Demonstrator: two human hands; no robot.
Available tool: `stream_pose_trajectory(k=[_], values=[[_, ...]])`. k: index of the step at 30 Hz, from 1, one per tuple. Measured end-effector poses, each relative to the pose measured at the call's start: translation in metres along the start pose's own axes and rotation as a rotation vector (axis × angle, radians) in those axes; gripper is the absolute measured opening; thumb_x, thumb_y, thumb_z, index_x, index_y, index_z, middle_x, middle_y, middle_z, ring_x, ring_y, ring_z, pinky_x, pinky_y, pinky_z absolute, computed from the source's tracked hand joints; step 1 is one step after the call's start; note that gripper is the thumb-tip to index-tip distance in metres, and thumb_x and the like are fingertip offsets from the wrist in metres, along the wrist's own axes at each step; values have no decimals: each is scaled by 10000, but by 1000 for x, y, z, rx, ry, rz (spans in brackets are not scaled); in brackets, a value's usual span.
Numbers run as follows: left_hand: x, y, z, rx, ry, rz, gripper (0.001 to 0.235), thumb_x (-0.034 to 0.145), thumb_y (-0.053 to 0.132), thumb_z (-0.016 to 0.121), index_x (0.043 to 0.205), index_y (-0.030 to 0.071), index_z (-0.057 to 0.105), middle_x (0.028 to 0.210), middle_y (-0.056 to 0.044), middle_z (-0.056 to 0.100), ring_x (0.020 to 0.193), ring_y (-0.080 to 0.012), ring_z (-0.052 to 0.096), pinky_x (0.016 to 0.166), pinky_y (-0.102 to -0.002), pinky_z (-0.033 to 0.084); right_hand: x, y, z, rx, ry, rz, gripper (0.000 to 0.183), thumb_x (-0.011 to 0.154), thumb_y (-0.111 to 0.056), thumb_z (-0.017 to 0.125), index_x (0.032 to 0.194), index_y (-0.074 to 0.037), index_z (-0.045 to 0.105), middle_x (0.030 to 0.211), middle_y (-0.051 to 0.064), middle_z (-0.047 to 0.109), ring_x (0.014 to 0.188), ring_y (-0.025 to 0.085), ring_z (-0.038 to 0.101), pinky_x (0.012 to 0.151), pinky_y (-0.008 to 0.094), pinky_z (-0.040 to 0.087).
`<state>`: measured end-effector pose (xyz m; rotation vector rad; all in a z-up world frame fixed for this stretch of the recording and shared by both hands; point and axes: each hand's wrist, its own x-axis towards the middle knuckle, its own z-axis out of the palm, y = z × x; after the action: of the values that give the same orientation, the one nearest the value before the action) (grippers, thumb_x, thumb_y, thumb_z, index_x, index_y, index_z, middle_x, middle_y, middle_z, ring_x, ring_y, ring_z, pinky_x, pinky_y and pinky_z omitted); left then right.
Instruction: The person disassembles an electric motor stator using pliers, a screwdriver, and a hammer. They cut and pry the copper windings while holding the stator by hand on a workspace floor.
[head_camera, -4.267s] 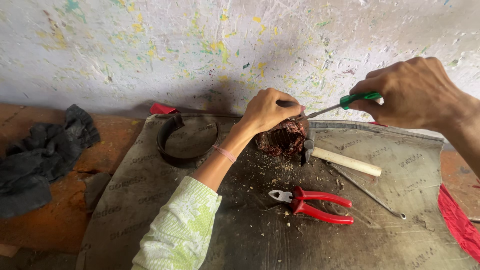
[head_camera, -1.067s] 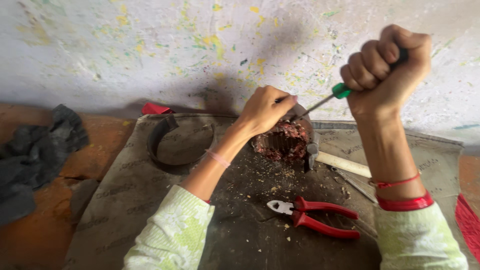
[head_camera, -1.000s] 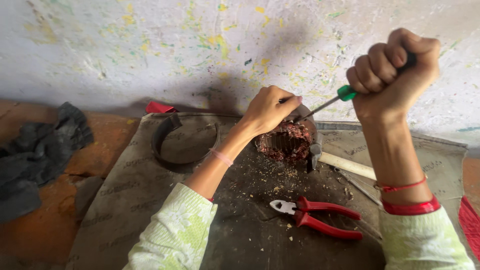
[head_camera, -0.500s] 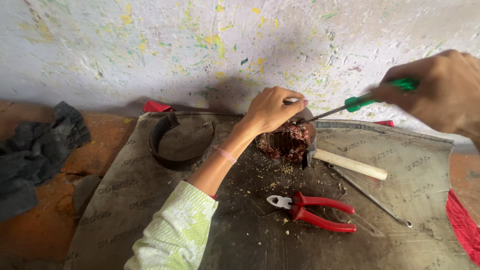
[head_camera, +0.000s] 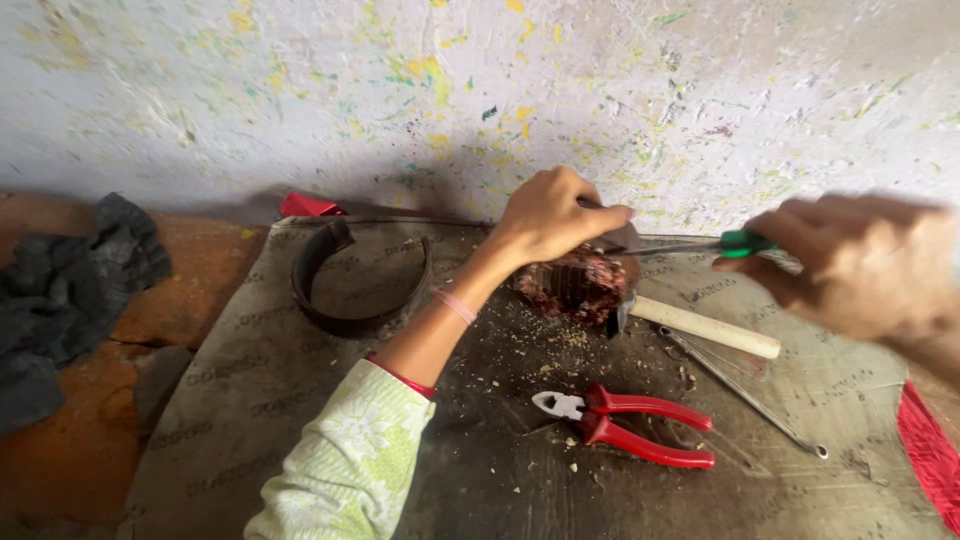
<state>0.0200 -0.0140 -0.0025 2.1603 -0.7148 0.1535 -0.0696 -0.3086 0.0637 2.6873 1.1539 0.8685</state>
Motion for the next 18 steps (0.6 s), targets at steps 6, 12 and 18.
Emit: stream_pose_trajectory(k=[6,12,18], values=[[-23,-55,-19,-385,196,46,582,1001,507,674,617,101,511,531,22,379,508,-108,321,579,-304,291,-4,-37,92,87,290,159,344,966,-449,645,872,-132,743,578,-18,600,378,60,383,368,261,265],[-12,-45,-17,-265,113,0,427,873,540,619,781,162,796,507,68,595,471,-76,465,506,-300,329,8,-18,107,129,195,151,359,969,-451,641,888,-138,798,487,-33,567,349,86,371,352,297,257],[-11,-37,-17,-178,132,28,488,880,557,643,718,121,790,439,47,505,422,-76,429,471,-311,293,-19,-18,43,71,134,264,307,972,-488,676,999,-204,787,718,-42,692,452,67,499,419,266,351]])
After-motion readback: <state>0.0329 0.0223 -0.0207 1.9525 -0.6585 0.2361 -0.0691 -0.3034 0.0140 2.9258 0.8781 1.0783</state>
